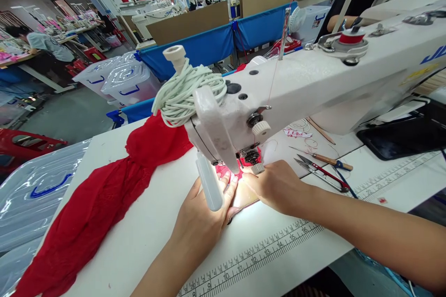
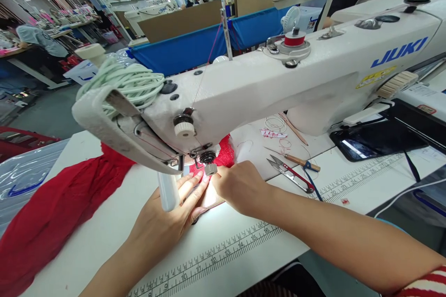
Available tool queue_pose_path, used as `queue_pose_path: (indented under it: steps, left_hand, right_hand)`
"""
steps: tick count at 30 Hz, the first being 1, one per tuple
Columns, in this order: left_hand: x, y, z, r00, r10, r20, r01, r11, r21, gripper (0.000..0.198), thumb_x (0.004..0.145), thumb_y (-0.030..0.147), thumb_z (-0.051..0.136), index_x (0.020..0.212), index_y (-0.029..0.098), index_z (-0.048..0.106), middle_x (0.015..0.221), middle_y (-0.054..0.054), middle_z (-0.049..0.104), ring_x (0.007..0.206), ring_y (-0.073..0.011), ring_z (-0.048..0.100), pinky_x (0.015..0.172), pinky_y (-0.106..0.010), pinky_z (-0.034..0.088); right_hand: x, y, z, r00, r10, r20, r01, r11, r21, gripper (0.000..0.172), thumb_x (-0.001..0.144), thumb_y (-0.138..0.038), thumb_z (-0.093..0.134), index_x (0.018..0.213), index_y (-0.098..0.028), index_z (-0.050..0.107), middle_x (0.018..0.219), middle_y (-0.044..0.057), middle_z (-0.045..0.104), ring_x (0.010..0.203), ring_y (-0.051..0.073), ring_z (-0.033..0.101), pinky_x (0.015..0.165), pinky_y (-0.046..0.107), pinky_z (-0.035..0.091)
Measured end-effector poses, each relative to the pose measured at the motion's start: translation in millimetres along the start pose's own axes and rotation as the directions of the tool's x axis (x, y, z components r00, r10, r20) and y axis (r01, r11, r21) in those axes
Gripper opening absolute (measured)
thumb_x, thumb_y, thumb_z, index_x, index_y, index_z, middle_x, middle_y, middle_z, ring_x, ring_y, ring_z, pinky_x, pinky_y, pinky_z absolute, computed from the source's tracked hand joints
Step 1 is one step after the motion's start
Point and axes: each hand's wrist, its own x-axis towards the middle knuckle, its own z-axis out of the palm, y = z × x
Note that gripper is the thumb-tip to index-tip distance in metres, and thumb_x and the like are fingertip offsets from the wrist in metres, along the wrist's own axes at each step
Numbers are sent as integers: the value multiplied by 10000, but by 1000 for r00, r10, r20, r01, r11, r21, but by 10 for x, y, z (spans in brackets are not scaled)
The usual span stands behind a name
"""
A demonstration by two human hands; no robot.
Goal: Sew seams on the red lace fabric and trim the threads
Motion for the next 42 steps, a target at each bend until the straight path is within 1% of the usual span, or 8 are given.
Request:
queue_pose_path:
  steps: [8,13,18,24,29,31,36,42]
  left_hand:
    - [-10,13,23,1000,-18,-5,17,999,-33,426,929,332,409,1309,141,442,1171,-145,647,1043,-315,615,836,-500,513]
    - [26,-10,21,992,-76,-99,74,997,-26,301,906,216,469,1181,114,535,1032,-129,689,891,-268,649,716,-410,534]
    - [76,-81,76,972,-106,-211,87,992,-94,208,858,92,516,1054,117,581,889,-94,690,834,-239,639,738,-408,513]
    - [123,-112,113,979,-120,-166,87,978,-190,184,874,86,451,922,149,617,830,-63,681,752,-201,631,631,-349,512]
    - [51,-114,208,949,-202,-241,128,948,-290,208,874,87,447,1000,152,598,963,-94,666,874,-209,637,677,-338,550]
    - [27,-115,232,954,-225,-198,141,920,-366,230,875,91,436,1033,157,588,1046,-106,653,953,-216,630,739,-349,559]
    - [63,-106,158,968,-224,112,249,813,-527,288,903,104,353,990,190,614,984,-50,668,905,-172,640,747,-298,565]
    - [25,-47,132,988,-148,54,157,930,-332,347,937,216,345,1182,134,575,1039,-128,662,919,-250,637,709,-386,572]
  right_hand:
    - [2,1,-17,1000,-1,-28,1,1000,17,144,659,-37,469,676,-170,522,480,-34,403,484,90,84,481,277,123]
    - [-2,-2,-26,1000,-10,-24,10,1000,-6,179,628,-3,438,654,-164,510,471,-29,403,482,87,59,480,280,116]
    - [-4,-1,-15,1000,-20,-9,20,999,-31,197,594,1,432,654,-173,500,477,-18,446,474,92,65,474,276,110]
    - [9,0,15,997,-34,-76,32,999,-26,201,603,6,418,660,-167,503,574,-1,509,483,92,59,481,289,102]
    - [0,-7,8,998,-37,-44,37,999,-17,198,587,6,420,648,-170,488,503,-17,458,476,92,57,479,284,105]
    - [-2,-9,5,998,-46,-40,45,999,-16,196,586,8,424,648,-166,489,501,-17,465,474,88,57,481,280,104]
    - [3,1,22,998,-55,-42,54,998,-7,186,596,8,441,655,-157,504,526,-10,490,478,79,58,490,268,101]
    - [-3,17,10,995,-75,-72,73,997,-26,187,613,10,451,668,-157,515,544,-19,457,492,83,24,481,272,104]
